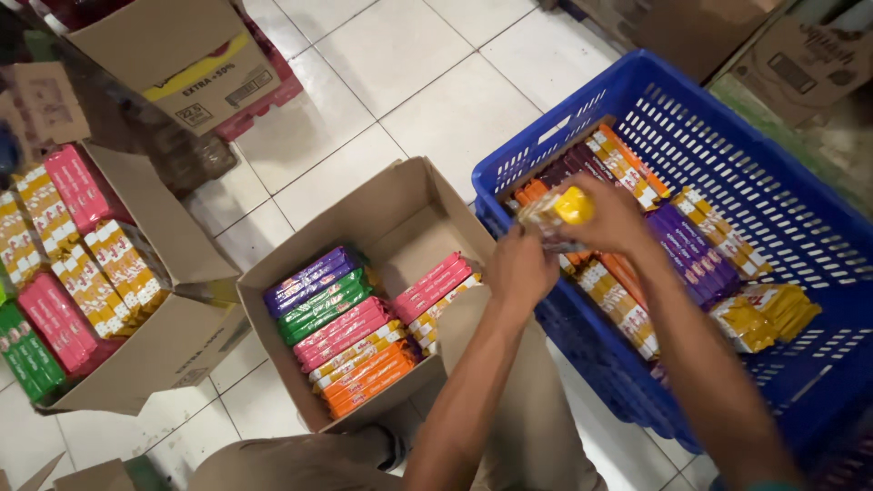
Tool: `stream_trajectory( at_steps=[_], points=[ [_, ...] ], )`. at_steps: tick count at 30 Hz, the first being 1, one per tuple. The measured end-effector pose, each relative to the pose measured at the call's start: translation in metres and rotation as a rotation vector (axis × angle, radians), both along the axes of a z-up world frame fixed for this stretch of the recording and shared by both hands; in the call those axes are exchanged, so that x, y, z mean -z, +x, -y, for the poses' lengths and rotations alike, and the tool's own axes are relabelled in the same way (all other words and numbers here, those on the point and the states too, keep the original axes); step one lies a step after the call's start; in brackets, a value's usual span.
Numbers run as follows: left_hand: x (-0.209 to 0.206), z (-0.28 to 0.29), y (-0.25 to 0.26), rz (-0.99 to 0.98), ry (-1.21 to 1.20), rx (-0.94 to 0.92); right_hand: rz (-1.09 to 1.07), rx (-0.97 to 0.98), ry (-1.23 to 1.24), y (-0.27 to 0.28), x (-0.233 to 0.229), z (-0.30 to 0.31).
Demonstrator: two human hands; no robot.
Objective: The person sits on a stool and transfers various packaged food items from a blue plastic crate into a cardboard box. They handle multiple colorful packages, including orange, green, pink, and purple wrappers, arranging them neatly inside the box.
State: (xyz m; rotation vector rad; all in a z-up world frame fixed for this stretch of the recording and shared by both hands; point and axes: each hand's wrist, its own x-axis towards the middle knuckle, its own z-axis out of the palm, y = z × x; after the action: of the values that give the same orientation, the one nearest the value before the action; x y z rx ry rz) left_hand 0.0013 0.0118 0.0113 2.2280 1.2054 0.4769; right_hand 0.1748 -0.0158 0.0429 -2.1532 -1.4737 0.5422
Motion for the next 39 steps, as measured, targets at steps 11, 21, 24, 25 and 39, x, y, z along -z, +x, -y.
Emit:
stream_trajectory(
  at_steps=[11,21,24,25,39],
  points=[
    [-0.094,-0.1,-0.073,0.378,0.051,0.562,0.101,-0.309,0.211,-0.035,-0.159,0.016],
    [0.003,-0.186,-0.151,0.184,-0.209,0.167,-0.536,0.053,0.359,-0.101,-0.045,-0.091],
    [0.102,-0.198,-0.155,-0.004,-0.202,0.01,-0.466,0.062,0.264,-0.1,-0.034,-0.097],
    [0.129,-0.194,-0.161,-0.003,-0.211,0.006,-0.465,0.06,0.254,-0.101,-0.026,-0.1],
    [0.269,-0.157,-0.167,-0.52,-0.275,0.081,-0.255,-0.066,0.201,-0.105,-0.005,-0.15]
  ],
)
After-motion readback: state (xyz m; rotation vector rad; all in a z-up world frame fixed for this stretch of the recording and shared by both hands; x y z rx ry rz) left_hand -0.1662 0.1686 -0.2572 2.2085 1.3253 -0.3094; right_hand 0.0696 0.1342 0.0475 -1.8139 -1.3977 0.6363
